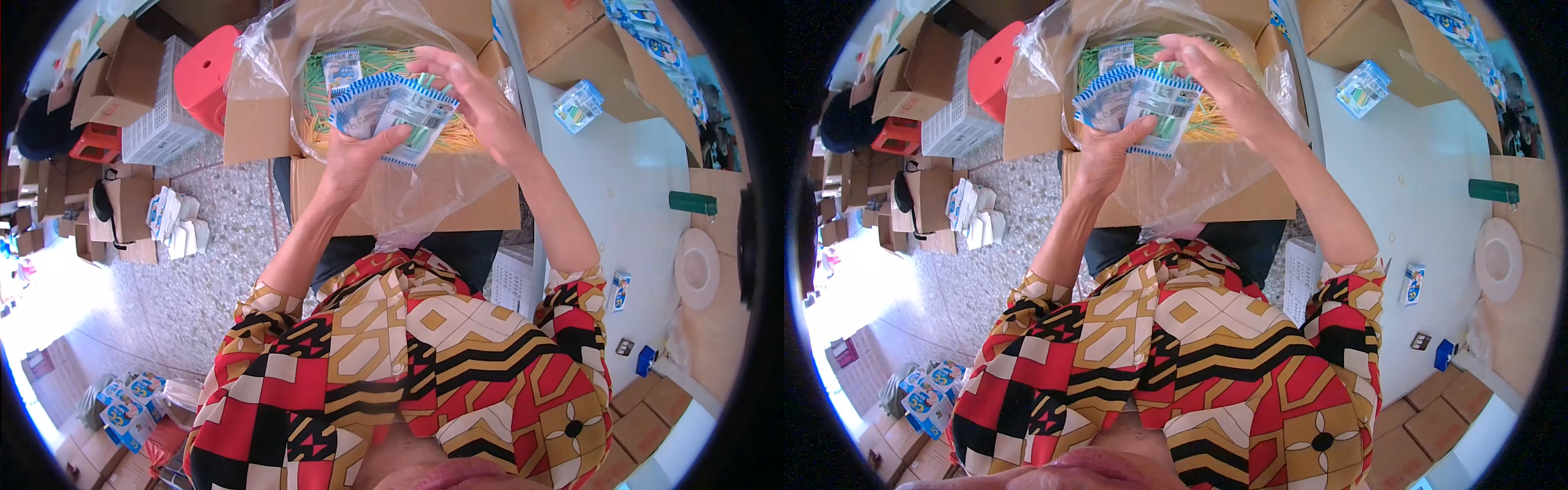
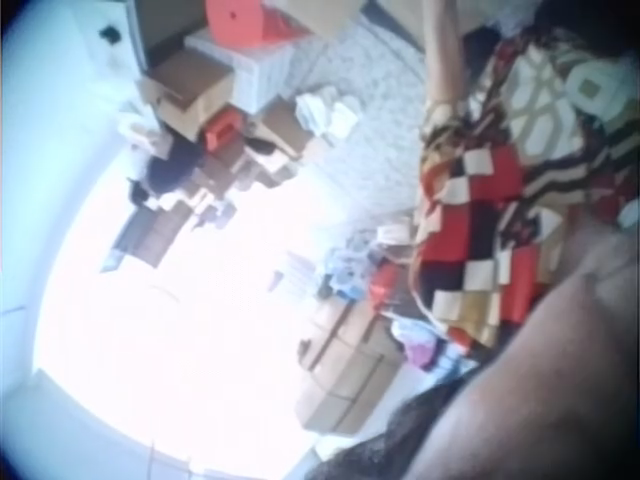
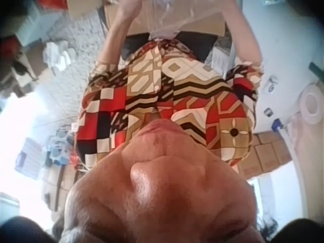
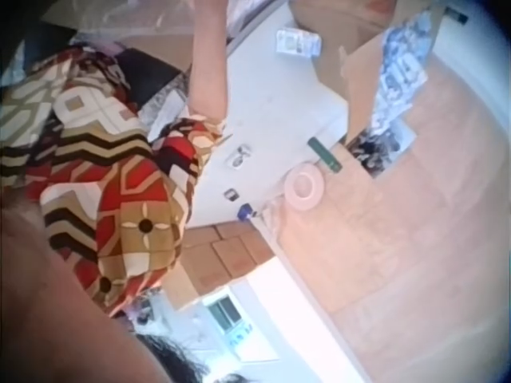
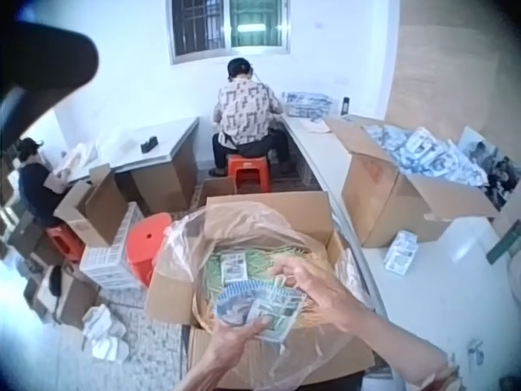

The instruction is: Packaging small blue packets and green straws into clear plastic bags.

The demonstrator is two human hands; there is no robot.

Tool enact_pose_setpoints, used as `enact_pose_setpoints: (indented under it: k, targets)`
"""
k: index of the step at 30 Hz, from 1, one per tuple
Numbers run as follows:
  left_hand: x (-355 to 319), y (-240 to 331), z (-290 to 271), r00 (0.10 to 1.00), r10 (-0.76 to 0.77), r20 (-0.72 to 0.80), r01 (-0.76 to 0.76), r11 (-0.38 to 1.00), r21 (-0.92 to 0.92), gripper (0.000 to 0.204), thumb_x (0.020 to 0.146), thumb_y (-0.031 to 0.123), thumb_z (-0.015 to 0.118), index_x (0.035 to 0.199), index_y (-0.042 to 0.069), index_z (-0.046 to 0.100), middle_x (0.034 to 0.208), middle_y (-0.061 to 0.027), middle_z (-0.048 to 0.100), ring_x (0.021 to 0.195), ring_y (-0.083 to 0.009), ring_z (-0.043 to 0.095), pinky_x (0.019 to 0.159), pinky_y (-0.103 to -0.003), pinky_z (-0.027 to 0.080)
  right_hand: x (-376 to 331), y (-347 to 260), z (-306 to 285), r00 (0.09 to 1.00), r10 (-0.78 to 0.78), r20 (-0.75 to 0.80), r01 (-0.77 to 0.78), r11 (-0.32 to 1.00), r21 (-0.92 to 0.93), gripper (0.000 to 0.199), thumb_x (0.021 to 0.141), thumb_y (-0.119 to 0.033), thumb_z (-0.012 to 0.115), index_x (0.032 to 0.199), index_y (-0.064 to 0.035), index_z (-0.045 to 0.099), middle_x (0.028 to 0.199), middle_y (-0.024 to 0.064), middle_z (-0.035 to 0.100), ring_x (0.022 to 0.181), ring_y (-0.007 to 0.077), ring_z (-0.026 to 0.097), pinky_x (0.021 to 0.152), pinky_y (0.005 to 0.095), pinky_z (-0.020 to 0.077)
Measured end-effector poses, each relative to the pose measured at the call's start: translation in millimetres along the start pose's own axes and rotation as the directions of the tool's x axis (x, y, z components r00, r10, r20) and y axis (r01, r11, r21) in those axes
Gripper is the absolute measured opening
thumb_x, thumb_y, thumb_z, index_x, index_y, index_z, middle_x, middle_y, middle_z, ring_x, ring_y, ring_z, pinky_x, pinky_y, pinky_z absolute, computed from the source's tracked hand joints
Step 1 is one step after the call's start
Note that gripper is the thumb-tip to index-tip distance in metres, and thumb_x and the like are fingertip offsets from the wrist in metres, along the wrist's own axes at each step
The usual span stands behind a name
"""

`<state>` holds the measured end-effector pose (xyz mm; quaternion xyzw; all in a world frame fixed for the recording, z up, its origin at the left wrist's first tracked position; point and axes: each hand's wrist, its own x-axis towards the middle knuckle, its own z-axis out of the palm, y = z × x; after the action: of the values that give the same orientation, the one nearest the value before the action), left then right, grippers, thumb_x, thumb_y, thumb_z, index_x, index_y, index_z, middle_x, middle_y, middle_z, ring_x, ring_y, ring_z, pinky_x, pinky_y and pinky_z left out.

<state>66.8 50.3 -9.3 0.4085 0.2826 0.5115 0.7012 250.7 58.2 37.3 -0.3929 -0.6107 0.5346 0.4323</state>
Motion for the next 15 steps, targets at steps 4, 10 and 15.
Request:
enact_pose_setpoints:
  k: [4,10,15]
  targets:
    - [1,1,0,0.998,0.041,-0.051,-0.041,0.999,-0.014,0.043,0.072,0.001,0.071,0.112,0.004,0.055,0.104,-0.0045,0.061,0.094,-0.0138,0.058,0.085,-0.029,0.045,-17,6,3,0.983,0.085,-0.161,-0.059,0.986,0.158,0.031,0.093,-0.027,0.045,0.113,-0.0042,0.054,0.113,0.006,0.054,0.096,0.0101,0.05,0.09,0.0266,0.0378]
    - [1,-2,11,1.0,0.01,-0.008,-0.01,0.999,0.046,0.037,0.078,0.008,0.067,0.112,0.004,0.054,0.104,-0.0049,0.061,0.094,-0.0138,0.057,0.084,-0.029,0.045,-33,10,5,0.957,0.032,-0.289,0.001,0.994,0.111,0.017,0.088,-0.012,0.055,0.099,-0.0006,0.061,0.085,-0.0006,0.06,0.08,0.0043,0.054,0.074,0.0197,0.0449]
    - [-3,5,15,0.996,-0.018,-0.09,0.02,0.999,0.025,0.027,0.088,0.017,0.056,0.112,0.004,0.054,0.099,-0.0082,0.063,0.09,-0.0163,0.06,0.08,-0.031,0.048,-40,-1,-9,0.886,-0.098,-0.453,0.106,0.994,-0.008,0.017,0.089,-0.011,0.053,0.1,0.0,0.06,0.084,-0.0012,0.06,0.077,0.0036,0.053,0.067,0.0191,0.0434]
